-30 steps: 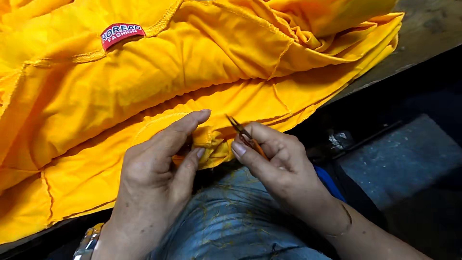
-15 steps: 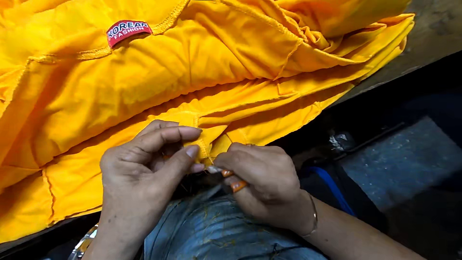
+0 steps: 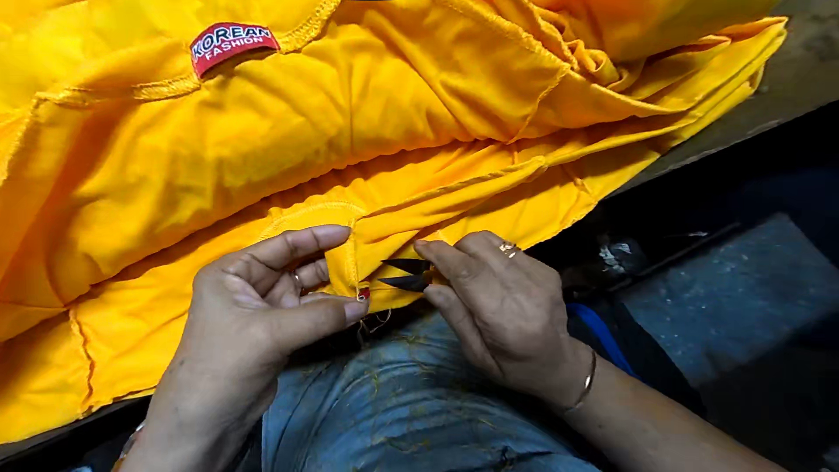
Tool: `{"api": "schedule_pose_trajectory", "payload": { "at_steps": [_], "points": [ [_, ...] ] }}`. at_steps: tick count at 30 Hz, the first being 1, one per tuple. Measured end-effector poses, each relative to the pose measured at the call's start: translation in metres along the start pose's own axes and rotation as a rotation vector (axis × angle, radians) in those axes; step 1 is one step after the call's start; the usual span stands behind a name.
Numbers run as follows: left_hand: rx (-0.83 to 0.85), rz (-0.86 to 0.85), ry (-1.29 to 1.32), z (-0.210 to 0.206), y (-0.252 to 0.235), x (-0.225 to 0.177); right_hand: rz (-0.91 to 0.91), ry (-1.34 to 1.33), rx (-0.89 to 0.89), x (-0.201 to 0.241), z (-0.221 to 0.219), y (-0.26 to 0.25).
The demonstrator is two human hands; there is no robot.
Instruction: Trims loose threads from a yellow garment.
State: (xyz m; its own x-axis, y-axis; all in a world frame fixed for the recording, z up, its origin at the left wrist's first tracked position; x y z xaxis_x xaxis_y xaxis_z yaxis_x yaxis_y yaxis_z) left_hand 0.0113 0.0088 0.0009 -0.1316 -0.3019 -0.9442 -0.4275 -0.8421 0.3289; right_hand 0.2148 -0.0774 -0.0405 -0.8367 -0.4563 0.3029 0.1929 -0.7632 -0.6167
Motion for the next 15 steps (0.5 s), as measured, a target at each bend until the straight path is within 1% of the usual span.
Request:
{"api": "schedule_pose_trajectory", "payload": {
  "at_steps": [5,15],
  "points": [
    [0.021,0.020,0.041,-0.001,0.000,-0.001,0.066,-0.008,-0.043,0.011,-0.005,-0.001],
    [0.029,0.033,0.011,-0.002,0.003,0.001,0.086,-0.004,-0.045,0.016,-0.010,-0.007]
  ]
}}
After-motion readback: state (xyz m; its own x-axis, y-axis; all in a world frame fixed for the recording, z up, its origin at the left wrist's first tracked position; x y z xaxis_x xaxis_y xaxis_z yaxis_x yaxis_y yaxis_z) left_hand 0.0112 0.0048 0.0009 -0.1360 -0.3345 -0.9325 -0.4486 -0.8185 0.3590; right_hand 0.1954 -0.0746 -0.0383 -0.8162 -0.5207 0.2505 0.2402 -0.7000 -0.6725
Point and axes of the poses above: each hand's wrist, its own y-axis away from the middle knuckle, its own z-axis out of the back of the hand, x = y × z, the point moved 2 cm from there along -y, towards the middle knuckle, and after that the axes turned 7 degrees about z, right-handed, at the moved point
